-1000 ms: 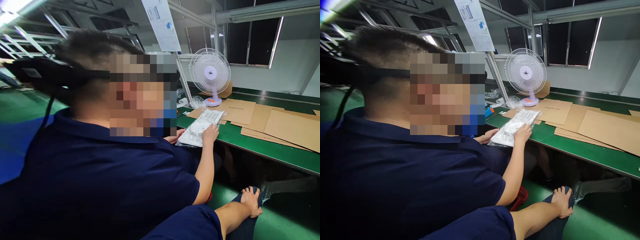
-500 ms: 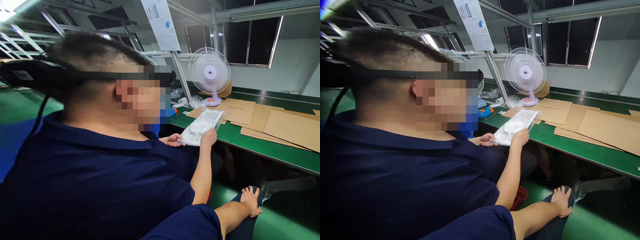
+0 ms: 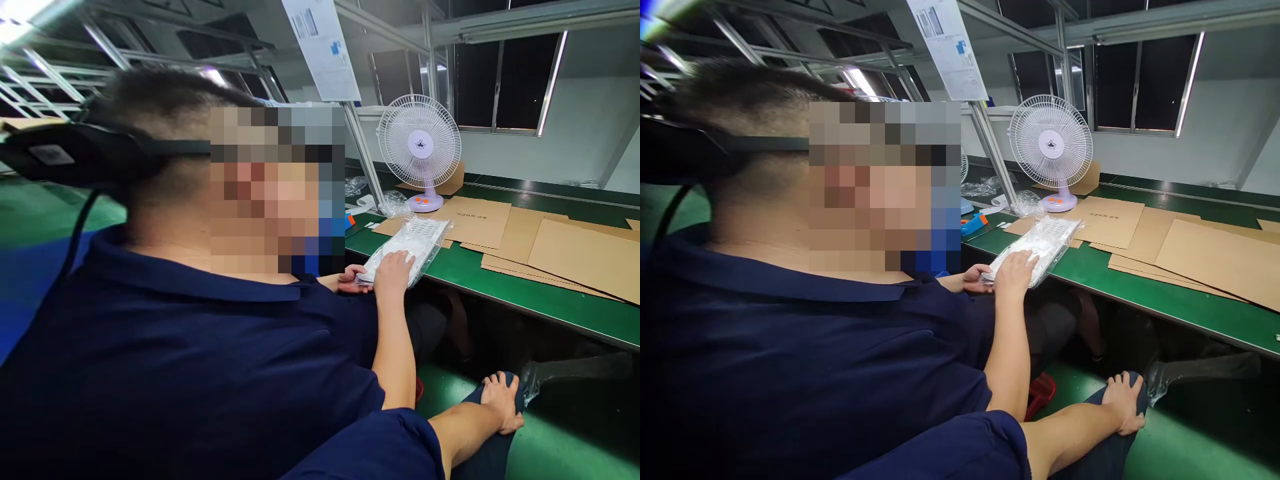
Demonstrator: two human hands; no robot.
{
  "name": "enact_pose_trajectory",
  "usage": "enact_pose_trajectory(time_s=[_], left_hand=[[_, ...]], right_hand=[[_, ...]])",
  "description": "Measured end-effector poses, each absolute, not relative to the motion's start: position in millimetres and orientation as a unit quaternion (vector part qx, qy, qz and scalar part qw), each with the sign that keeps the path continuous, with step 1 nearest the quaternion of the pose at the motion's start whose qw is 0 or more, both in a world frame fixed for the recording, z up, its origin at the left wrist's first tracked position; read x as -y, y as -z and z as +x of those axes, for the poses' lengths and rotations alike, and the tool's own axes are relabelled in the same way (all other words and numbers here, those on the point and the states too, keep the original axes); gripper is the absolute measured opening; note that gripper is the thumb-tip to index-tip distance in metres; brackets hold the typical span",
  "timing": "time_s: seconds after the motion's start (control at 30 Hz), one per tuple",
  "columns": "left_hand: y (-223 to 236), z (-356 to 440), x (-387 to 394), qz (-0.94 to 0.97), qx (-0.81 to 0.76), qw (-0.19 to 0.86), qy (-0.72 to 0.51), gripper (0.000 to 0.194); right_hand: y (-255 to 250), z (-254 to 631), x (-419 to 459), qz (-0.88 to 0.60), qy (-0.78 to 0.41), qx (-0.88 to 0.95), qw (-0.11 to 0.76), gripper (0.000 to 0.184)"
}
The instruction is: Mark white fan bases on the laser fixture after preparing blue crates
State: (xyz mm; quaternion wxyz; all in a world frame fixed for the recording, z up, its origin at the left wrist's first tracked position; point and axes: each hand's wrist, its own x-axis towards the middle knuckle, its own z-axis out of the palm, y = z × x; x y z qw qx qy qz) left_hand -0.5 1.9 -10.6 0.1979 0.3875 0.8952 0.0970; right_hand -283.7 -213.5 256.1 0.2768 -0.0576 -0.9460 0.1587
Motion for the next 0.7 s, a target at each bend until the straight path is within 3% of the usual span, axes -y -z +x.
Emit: enact_pose_trajectory(time_s=[0.13, 0.37, 0.53, 0.7], left_hand=[[5.1, -1.2, -1.7, 0.39, -0.895, 0.201, -0.085, 0.106], [0.8, 0.1, -1.3, 0.393, -0.894, 0.198, -0.08, 0.103], [1.6, -0.3, -2.0, 0.392, -0.893, 0.203, -0.081, 0.105], [4.2, -1.8, -2.8, 0.392, -0.892, 0.206, -0.088, 0.106]], right_hand=[[-239.7, -296.7, 238.0, -0.034, -0.15, 0.971, 0.184, 0.082], [-227.2, -312.3, 223.1, -0.024, -0.161, 0.96, 0.227, 0.053], [-223.7, -320.3, 204.5, -0.048, -0.18, 0.952, 0.244, 0.054], [-230.4, -323.0, 190.1, -0.125, -0.297, 0.906, 0.273, 0.059]])
